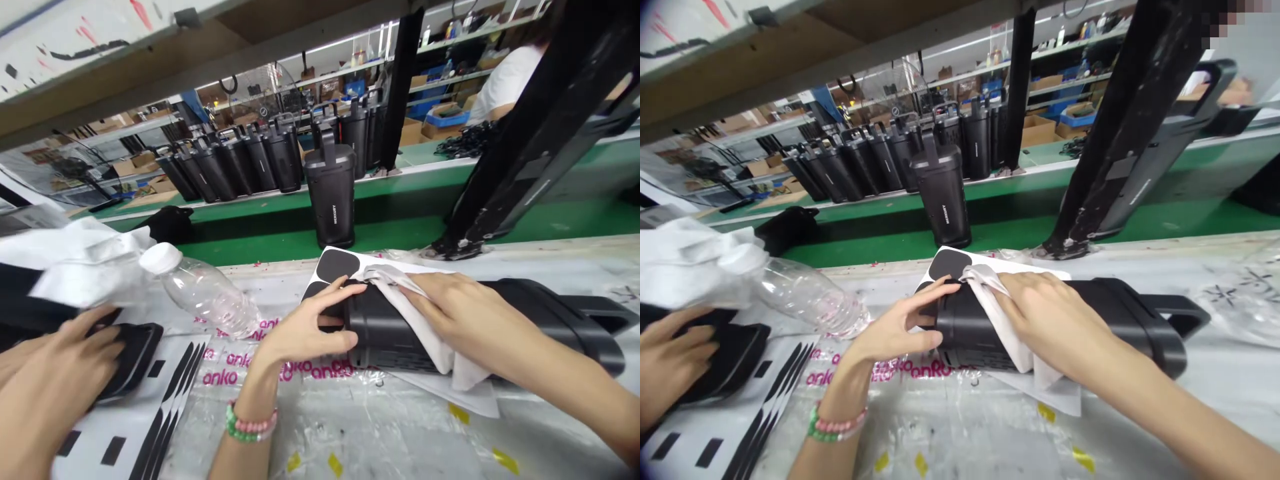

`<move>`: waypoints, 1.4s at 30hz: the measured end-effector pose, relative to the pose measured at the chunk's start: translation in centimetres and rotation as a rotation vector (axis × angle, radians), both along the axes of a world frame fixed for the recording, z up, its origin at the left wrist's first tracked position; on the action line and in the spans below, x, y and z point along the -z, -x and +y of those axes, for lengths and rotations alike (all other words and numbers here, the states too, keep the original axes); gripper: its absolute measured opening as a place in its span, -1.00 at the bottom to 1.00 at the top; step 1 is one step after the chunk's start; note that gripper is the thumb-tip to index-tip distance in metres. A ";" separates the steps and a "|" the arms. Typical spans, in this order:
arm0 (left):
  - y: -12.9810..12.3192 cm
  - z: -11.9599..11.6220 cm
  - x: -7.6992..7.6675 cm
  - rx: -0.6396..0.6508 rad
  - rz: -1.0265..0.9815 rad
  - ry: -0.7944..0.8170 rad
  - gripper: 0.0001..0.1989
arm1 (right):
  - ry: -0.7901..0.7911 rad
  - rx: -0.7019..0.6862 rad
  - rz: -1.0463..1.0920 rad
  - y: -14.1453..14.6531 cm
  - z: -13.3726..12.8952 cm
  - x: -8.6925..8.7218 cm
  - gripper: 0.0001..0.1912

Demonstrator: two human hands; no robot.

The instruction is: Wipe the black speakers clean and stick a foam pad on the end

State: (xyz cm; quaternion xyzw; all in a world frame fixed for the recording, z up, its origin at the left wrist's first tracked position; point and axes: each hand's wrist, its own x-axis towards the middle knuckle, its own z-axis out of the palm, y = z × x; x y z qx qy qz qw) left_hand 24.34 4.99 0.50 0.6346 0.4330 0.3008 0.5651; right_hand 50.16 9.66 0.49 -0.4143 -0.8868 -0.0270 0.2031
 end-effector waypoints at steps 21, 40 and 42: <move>-0.7 -0.3 -0.5 -0.044 0.012 0.052 -0.26 | -0.027 -0.001 -0.009 0.4 -0.7 0.1 -0.64; -0.8 -0.5 -0.3 -0.029 0.047 0.019 -0.22 | -0.094 0.006 -0.031 0.4 -1.0 0.5 -0.69; -0.8 -0.6 -0.2 -0.027 0.039 0.023 -0.22 | -0.099 0.006 -0.028 0.4 -1.0 0.5 -0.68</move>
